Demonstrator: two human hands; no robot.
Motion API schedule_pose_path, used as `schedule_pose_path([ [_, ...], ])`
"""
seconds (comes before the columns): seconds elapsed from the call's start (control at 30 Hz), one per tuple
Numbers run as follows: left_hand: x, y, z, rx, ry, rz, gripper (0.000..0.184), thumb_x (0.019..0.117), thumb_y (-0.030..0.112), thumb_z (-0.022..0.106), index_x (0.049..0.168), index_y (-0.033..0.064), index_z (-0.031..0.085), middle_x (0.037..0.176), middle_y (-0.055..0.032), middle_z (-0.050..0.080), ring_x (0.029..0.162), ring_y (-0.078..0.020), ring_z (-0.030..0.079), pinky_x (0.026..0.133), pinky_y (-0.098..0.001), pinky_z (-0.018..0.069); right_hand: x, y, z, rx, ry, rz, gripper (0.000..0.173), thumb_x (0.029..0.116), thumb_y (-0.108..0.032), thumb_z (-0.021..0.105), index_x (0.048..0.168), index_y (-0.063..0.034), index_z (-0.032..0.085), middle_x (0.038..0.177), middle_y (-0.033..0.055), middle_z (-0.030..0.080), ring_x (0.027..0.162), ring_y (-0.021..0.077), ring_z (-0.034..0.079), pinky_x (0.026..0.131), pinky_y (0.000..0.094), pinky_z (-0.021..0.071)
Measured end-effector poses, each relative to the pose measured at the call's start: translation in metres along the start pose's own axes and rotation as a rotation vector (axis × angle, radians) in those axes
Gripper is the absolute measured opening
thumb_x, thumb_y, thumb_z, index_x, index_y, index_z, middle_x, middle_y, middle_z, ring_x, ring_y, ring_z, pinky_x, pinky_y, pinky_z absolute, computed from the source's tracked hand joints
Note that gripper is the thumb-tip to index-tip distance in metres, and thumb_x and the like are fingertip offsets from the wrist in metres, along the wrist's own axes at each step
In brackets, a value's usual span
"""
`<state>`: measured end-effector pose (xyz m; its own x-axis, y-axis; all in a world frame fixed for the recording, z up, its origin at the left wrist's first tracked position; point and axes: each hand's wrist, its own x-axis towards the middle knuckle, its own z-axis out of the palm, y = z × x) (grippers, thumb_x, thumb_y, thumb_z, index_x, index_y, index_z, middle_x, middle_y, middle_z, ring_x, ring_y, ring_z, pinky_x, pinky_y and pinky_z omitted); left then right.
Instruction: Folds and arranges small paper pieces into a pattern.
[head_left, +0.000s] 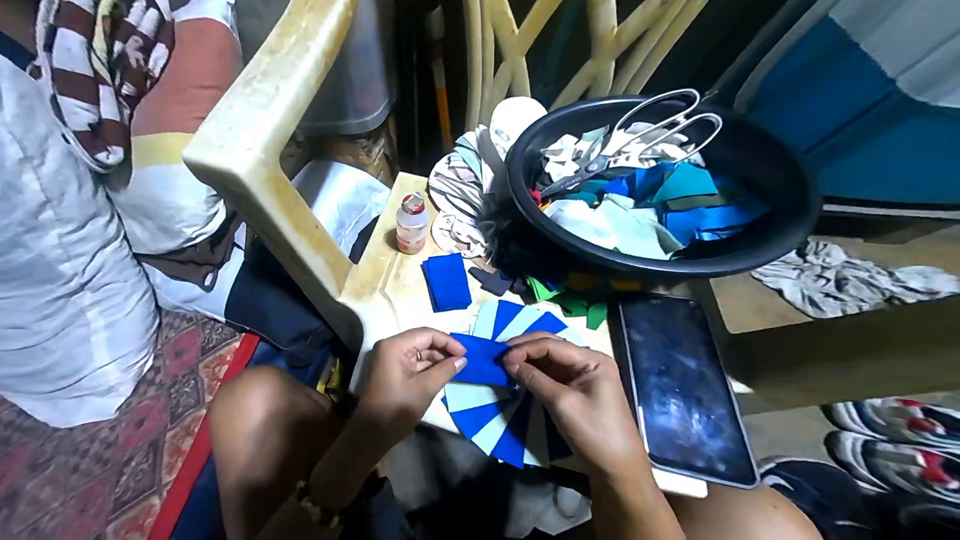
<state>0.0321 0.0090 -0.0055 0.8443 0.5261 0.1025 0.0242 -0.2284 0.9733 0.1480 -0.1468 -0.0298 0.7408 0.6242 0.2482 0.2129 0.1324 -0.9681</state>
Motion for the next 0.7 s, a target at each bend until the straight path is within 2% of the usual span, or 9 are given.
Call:
schedule_pose_path([
  [0.1, -0.001, -0.005, -0.004, 0.124, -0.041, 0.027, 0.01, 0.089, 0.001, 0.069, 0.096, -0.0029, 0.076, 0.101, -0.0093, 0.071, 0.087, -0.0012, 0.068, 0.076, -0.0136, 0.0564, -0.001, 0.0, 0.001, -0.159, -0.048, 0.001, 0.013, 0.0874, -0.001, 0.064, 0.092, -0.0017, 0.077, 0.1, 0.0044, 0.072, 0.088, -0.0007, 0.068, 0.077, 0.0127, 0.0569],
  [0.23, -0.004, -0.006, -0.005, 0.299, -0.072, -0.015, 0.012, 0.09, 0.006, 0.071, 0.098, 0.0008, 0.077, 0.103, -0.0088, 0.07, 0.082, 0.0004, 0.065, 0.072, -0.0109, 0.0529, -0.003, 0.0, 0.005, -0.339, -0.065, -0.006, 0.015, 0.0866, -0.003, 0.066, 0.096, -0.0016, 0.078, 0.102, 0.0082, 0.071, 0.086, -0.0006, 0.067, 0.076, 0.0115, 0.0556],
  [0.47, -0.005, -0.021, 0.0, 0.447, -0.016, 0.132, 0.014, 0.0882, 0.01, 0.071, 0.098, 0.0037, 0.079, 0.095, -0.0076, 0.07, 0.073, -0.0007, 0.06, 0.064, -0.0115, 0.0474, -0.003, 0.0, 0.007, -0.52, -0.062, -0.039, 0.019, 0.0849, -0.005, 0.065, 0.098, -0.0024, 0.078, 0.101, 0.0102, 0.071, 0.083, 0.0032, 0.067, 0.074, 0.0137, 0.0545],
  [0.7, -0.004, -0.023, 0.003, 0.485, 0.005, 0.193, 0.013, 0.0865, 0.007, 0.071, 0.096, 0.0025, 0.079, 0.091, -0.0091, 0.069, 0.072, -0.0016, 0.058, 0.063, -0.0104, 0.0455, -0.003, 0.001, 0.008, -0.557, -0.061, -0.052, 0.018, 0.0836, -0.004, 0.066, 0.097, -0.0016, 0.078, 0.1, 0.0111, 0.07, 0.08, 0.0038, 0.065, 0.071, 0.0139, 0.0532],
])
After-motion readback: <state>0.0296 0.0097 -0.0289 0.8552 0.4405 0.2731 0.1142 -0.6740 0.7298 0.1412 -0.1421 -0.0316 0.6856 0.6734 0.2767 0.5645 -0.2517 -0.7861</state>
